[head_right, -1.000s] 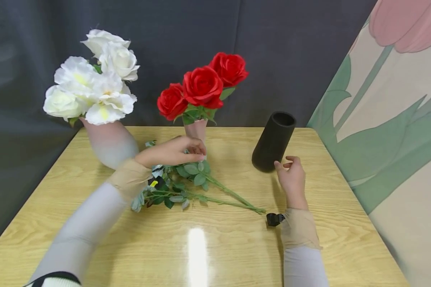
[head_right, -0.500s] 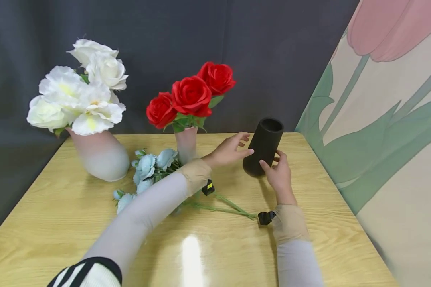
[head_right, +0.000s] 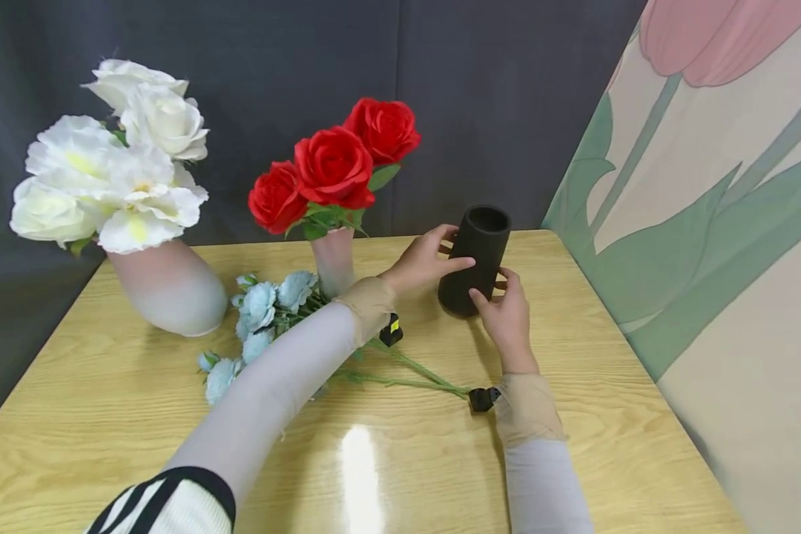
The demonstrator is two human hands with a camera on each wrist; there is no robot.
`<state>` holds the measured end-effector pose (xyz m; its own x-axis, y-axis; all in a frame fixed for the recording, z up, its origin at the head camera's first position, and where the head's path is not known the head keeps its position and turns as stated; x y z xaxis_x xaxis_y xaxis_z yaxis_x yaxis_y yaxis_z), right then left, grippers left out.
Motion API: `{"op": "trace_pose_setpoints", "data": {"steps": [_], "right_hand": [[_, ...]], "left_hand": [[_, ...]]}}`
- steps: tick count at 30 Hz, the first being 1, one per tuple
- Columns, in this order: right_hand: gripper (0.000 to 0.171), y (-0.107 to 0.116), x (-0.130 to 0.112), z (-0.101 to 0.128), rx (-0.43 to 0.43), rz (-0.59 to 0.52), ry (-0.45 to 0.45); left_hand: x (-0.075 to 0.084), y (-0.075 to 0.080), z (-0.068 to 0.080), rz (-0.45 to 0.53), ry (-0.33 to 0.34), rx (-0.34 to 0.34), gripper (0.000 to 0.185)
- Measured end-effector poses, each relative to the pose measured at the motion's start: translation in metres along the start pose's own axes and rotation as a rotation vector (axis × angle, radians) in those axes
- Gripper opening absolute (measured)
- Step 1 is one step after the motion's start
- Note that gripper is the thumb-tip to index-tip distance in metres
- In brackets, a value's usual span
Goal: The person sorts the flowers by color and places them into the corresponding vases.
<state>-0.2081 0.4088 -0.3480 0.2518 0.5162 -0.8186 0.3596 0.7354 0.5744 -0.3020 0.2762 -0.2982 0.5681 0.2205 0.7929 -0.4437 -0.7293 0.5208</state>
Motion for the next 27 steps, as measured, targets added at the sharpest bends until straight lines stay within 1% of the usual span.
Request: {"op": "trace_pose_setpoints", "data": {"steps": [4,7,10,13,14,18,22,27], "right_hand": [[0.070,-0.003,0.000,0.004,-0.031,0.012,0.011],[0.066,-0.005,-0.002,0.006,-0.052,0.017,0.045],[0.063,-0.008,-0.007,0.007,-0.075,0.028,0.089],[0.064,-0.008,-0.014,0.008,-0.114,0.042,0.115],[0.064,-0.008,-0.015,0.008,-0.114,0.054,0.116],[0.065,-0.007,-0.018,0.015,-0.160,0.094,0.100],[0.058,-0.009,-0.023,0.028,-0.176,0.140,0.108],[0.045,-0.017,-0.032,0.046,-0.178,0.150,0.139]], "left_hand": [[-0.002,0.002,0.002,0.019,-0.011,-0.057,0.065],[-0.003,0.007,0.004,0.020,-0.009,-0.104,0.069],[-0.002,0.013,0.003,0.015,-0.022,-0.160,0.070],[0.002,0.020,-0.001,-0.004,-0.051,-0.209,0.068],[0.003,0.022,-0.003,-0.014,-0.061,-0.221,0.068],[0.005,0.024,-0.009,-0.031,-0.078,-0.272,0.066],[0.004,0.021,-0.011,0.017,-0.088,-0.301,0.064],[0.003,0.019,-0.009,0.075,-0.093,-0.300,0.067]]}}
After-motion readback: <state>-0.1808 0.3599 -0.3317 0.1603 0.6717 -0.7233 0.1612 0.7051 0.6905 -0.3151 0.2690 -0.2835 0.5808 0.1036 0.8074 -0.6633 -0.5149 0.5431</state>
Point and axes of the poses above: each hand's wrist, its own z-axis away from the middle knuckle, its own y-axis out of the back of the hand, x = y × z, the point moved 9 cm from there along -z, towards the middle knuckle, and after that the axes turned 6 degrees about -y, right-handed, at the moved point
